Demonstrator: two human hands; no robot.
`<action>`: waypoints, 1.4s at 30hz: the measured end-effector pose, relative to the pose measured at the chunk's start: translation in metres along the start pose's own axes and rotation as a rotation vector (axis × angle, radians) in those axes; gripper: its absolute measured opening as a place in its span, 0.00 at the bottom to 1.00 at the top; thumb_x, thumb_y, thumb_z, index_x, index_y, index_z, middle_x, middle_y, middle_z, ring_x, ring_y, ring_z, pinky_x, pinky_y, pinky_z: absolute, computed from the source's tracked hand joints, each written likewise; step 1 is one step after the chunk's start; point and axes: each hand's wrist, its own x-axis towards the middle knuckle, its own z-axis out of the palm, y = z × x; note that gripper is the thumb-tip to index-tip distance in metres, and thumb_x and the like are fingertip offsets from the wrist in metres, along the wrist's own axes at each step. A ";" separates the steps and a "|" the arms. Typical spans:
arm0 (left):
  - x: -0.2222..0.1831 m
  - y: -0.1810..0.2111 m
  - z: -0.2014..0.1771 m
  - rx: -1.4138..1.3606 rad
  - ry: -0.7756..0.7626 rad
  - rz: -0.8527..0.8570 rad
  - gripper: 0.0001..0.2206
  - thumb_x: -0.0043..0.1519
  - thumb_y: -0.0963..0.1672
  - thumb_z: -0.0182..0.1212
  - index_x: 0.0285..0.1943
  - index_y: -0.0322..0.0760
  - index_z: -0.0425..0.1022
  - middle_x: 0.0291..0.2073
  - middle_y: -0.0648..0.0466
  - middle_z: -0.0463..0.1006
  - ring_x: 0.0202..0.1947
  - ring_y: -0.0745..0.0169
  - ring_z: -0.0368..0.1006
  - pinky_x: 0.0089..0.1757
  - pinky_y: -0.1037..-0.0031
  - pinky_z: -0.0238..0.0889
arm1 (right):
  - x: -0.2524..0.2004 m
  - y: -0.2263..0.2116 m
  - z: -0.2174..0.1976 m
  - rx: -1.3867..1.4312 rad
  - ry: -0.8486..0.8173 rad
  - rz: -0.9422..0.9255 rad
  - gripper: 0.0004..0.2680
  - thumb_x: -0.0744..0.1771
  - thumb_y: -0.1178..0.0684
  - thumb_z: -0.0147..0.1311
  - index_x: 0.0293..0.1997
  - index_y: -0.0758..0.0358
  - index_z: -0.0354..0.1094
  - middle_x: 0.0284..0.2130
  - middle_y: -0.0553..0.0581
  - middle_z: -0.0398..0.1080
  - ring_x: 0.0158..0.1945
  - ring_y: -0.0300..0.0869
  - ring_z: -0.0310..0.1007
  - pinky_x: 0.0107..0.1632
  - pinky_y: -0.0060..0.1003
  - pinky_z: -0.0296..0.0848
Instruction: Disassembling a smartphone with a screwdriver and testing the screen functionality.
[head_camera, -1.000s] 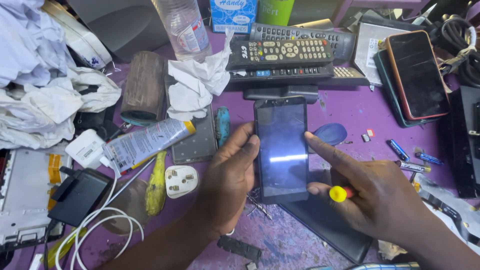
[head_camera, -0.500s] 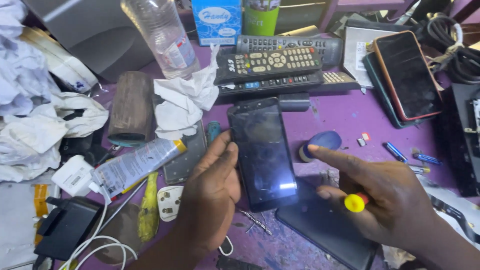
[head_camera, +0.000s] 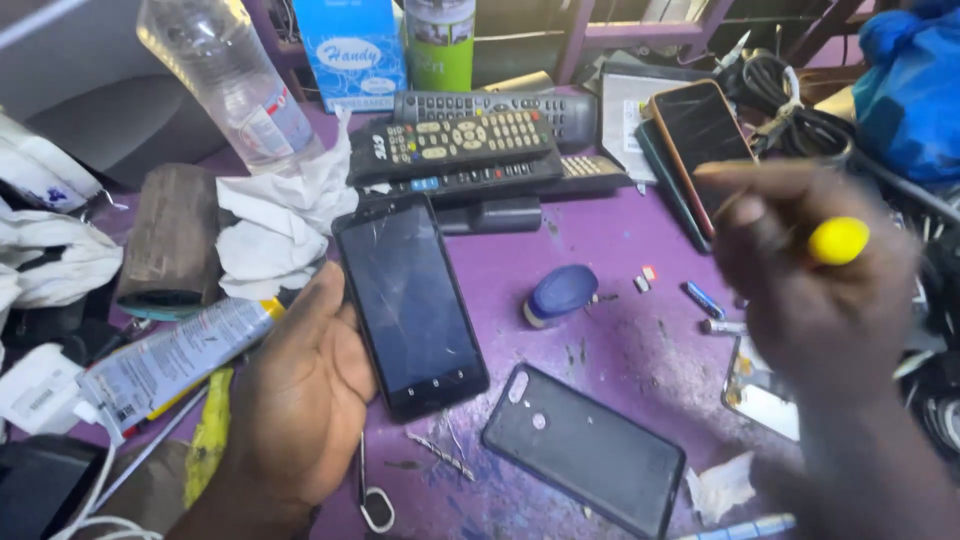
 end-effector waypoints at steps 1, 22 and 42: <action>0.001 -0.002 -0.003 -0.015 -0.060 0.006 0.27 0.63 0.47 0.47 0.71 0.29 0.66 0.65 0.41 0.76 0.65 0.49 0.72 0.61 0.53 0.67 | 0.002 0.005 -0.009 0.035 -0.023 -0.031 0.08 0.77 0.60 0.44 0.58 0.77 0.67 0.31 0.59 0.65 0.26 0.38 0.61 0.27 0.29 0.59; -0.026 0.009 0.028 0.159 0.077 -0.166 0.21 0.66 0.46 0.42 0.61 0.26 0.72 0.57 0.36 0.80 0.58 0.41 0.76 0.56 0.49 0.69 | 0.119 0.074 -0.013 -1.039 -0.594 0.624 0.28 0.66 0.32 0.59 0.66 0.62 0.60 0.52 0.65 0.77 0.51 0.60 0.78 0.50 0.52 0.74; -0.020 0.008 0.034 0.146 0.175 -0.216 0.23 0.67 0.45 0.39 0.61 0.20 0.72 0.61 0.31 0.80 0.61 0.36 0.76 0.56 0.45 0.68 | 0.121 0.066 -0.012 -0.822 -0.565 0.744 0.36 0.61 0.38 0.61 0.79 0.48 0.46 0.62 0.67 0.68 0.62 0.59 0.70 0.58 0.49 0.67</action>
